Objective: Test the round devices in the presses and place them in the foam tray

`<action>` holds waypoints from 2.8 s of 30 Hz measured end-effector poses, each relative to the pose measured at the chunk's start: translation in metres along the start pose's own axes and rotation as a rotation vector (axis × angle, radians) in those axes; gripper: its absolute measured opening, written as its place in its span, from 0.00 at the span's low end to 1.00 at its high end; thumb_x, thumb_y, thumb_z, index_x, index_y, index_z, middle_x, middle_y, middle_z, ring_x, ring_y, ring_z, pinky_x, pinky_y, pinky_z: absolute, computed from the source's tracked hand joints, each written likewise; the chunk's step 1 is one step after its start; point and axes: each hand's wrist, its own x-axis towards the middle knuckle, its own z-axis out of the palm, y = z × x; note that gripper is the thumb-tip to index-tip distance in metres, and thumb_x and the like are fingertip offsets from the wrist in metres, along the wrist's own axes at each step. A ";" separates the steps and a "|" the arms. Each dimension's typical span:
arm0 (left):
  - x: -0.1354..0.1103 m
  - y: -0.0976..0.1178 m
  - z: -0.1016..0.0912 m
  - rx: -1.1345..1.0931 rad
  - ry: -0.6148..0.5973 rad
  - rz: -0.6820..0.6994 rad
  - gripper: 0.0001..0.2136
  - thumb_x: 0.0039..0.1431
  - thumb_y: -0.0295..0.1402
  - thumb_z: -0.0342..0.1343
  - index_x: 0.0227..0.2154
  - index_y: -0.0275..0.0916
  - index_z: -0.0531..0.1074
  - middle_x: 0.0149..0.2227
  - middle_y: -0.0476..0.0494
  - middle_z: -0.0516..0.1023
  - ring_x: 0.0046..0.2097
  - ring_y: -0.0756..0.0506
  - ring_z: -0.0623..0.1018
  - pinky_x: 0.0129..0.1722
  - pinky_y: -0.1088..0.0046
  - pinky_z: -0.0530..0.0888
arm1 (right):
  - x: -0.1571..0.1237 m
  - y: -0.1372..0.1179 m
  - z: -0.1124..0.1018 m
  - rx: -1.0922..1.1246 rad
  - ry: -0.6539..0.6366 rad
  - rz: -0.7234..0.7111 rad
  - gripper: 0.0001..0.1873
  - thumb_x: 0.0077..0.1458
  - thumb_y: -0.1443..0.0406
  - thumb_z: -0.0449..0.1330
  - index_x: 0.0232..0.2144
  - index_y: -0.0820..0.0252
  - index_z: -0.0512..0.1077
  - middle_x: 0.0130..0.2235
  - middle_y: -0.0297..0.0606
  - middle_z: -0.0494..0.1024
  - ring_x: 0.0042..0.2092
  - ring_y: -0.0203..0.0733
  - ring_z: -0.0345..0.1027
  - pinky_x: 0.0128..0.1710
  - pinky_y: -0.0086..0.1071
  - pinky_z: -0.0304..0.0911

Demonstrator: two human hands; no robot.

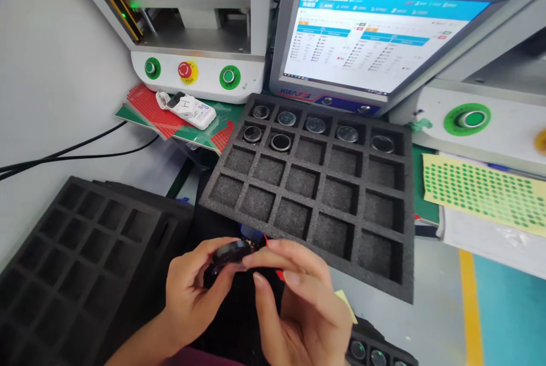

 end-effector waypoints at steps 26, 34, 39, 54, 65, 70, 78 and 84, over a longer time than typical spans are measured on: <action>0.005 0.009 0.004 0.075 0.071 0.034 0.11 0.57 0.23 0.58 0.42 0.41 0.72 0.35 0.52 0.83 0.34 0.54 0.82 0.37 0.89 0.75 | 0.004 -0.007 -0.003 -0.098 -0.108 0.027 0.35 0.45 0.85 0.60 0.52 0.53 0.65 0.43 0.33 0.72 0.38 0.34 0.73 0.38 0.29 0.76; 0.004 0.007 0.001 0.103 0.034 0.076 0.12 0.58 0.23 0.58 0.44 0.41 0.72 0.37 0.50 0.83 0.36 0.53 0.82 0.39 0.86 0.76 | 0.003 -0.009 -0.001 -0.081 -0.158 0.064 0.34 0.48 0.85 0.55 0.52 0.51 0.65 0.40 0.33 0.69 0.39 0.34 0.71 0.39 0.27 0.74; 0.005 0.007 0.000 0.124 0.047 0.039 0.10 0.59 0.24 0.57 0.43 0.41 0.72 0.33 0.50 0.83 0.31 0.52 0.82 0.35 0.83 0.77 | -0.003 -0.014 -0.005 -0.167 -0.141 0.116 0.28 0.48 0.84 0.56 0.44 0.50 0.67 0.38 0.32 0.68 0.35 0.35 0.71 0.32 0.29 0.74; 0.009 0.004 0.003 -0.139 -0.110 -0.215 0.05 0.61 0.29 0.56 0.39 0.41 0.73 0.29 0.50 0.81 0.30 0.50 0.81 0.32 0.79 0.77 | 0.010 0.005 -0.016 -0.093 -0.079 0.084 0.34 0.48 0.82 0.61 0.54 0.52 0.63 0.45 0.39 0.70 0.38 0.39 0.73 0.44 0.41 0.72; 0.035 -0.005 0.031 -0.903 -0.247 -0.705 0.15 0.51 0.42 0.65 0.35 0.35 0.80 0.36 0.38 0.84 0.31 0.47 0.82 0.31 0.79 0.78 | 0.000 -0.010 -0.052 -0.109 0.012 0.033 0.35 0.45 0.86 0.58 0.50 0.50 0.66 0.38 0.34 0.73 0.30 0.37 0.73 0.33 0.34 0.76; 0.048 0.003 0.046 -0.703 -0.114 -0.732 0.13 0.52 0.41 0.65 0.31 0.34 0.79 0.34 0.38 0.83 0.28 0.50 0.79 0.27 0.80 0.76 | 0.015 0.033 -0.139 -0.101 0.555 0.225 0.23 0.43 0.76 0.69 0.41 0.53 0.71 0.41 0.34 0.74 0.29 0.31 0.72 0.31 0.28 0.72; 0.055 0.014 0.072 -0.549 -0.181 -0.630 0.12 0.53 0.41 0.64 0.32 0.36 0.78 0.34 0.41 0.83 0.30 0.50 0.79 0.30 0.79 0.75 | 0.017 0.110 -0.195 -0.100 0.499 0.595 0.29 0.32 0.57 0.77 0.35 0.62 0.71 0.29 0.35 0.76 0.25 0.36 0.71 0.26 0.34 0.71; 0.055 0.016 0.076 -0.462 -0.276 -0.476 0.09 0.59 0.39 0.60 0.33 0.37 0.73 0.38 0.41 0.83 0.33 0.49 0.79 0.30 0.79 0.74 | 0.013 0.078 -0.173 -0.348 0.769 0.416 0.23 0.40 0.67 0.74 0.39 0.58 0.73 0.36 0.34 0.75 0.35 0.37 0.70 0.38 0.33 0.67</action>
